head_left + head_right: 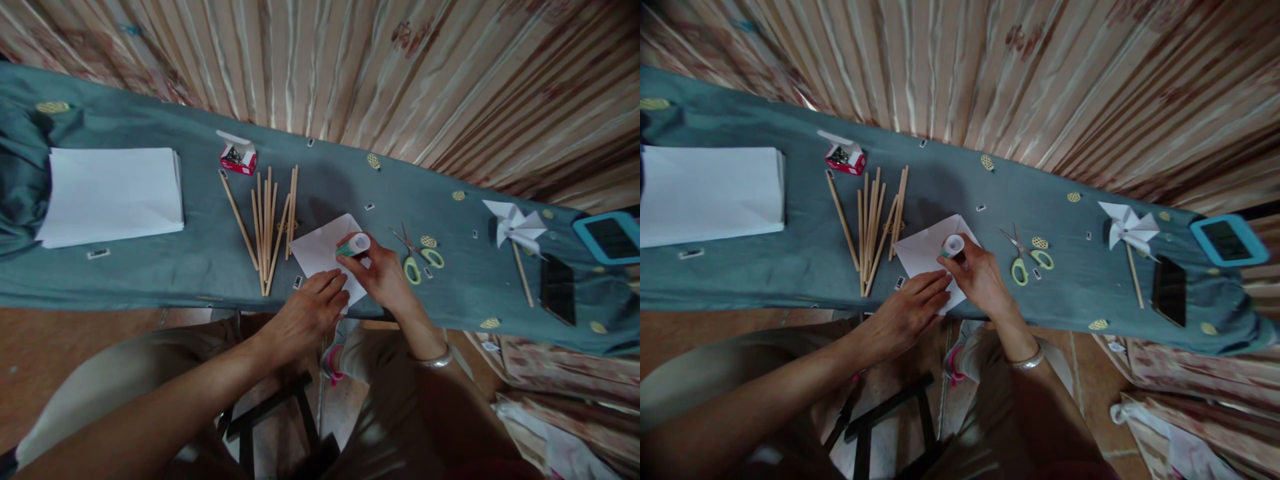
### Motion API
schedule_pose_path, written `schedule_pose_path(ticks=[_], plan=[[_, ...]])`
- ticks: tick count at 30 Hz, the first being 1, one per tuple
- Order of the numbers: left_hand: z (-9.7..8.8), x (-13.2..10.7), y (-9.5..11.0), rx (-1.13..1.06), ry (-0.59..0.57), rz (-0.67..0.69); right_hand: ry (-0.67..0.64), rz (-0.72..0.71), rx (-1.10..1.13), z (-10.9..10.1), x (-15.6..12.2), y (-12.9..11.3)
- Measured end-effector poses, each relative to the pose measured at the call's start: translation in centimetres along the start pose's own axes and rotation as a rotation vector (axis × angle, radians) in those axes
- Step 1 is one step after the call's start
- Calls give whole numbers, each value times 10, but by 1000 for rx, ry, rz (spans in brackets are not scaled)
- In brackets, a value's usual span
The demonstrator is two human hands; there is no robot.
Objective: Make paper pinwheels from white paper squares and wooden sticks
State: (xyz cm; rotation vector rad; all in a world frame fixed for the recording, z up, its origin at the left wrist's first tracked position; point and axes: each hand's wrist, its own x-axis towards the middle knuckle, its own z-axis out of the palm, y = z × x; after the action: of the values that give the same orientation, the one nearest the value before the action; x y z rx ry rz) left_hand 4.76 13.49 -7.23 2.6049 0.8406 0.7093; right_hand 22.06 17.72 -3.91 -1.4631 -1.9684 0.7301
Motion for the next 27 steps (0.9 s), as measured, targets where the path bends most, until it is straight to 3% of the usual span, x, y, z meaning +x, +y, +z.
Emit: schedule_pose_path(ticks=[5,10,13,17,27], plan=[[1,-1,-1,17,-5,1,55,38,46,0,3,7],[2,-1,-2,16,0,2,174,96,240,-8,2,11],[0,-1,-1,-14,5,-1,83,94,251,-11,-2,9],[-2,0,0,-40,3,-18,-34,59,94,-9,-8,7],[0,0,0,0,-16,-9,-18,11,-39,-13,-6,3]])
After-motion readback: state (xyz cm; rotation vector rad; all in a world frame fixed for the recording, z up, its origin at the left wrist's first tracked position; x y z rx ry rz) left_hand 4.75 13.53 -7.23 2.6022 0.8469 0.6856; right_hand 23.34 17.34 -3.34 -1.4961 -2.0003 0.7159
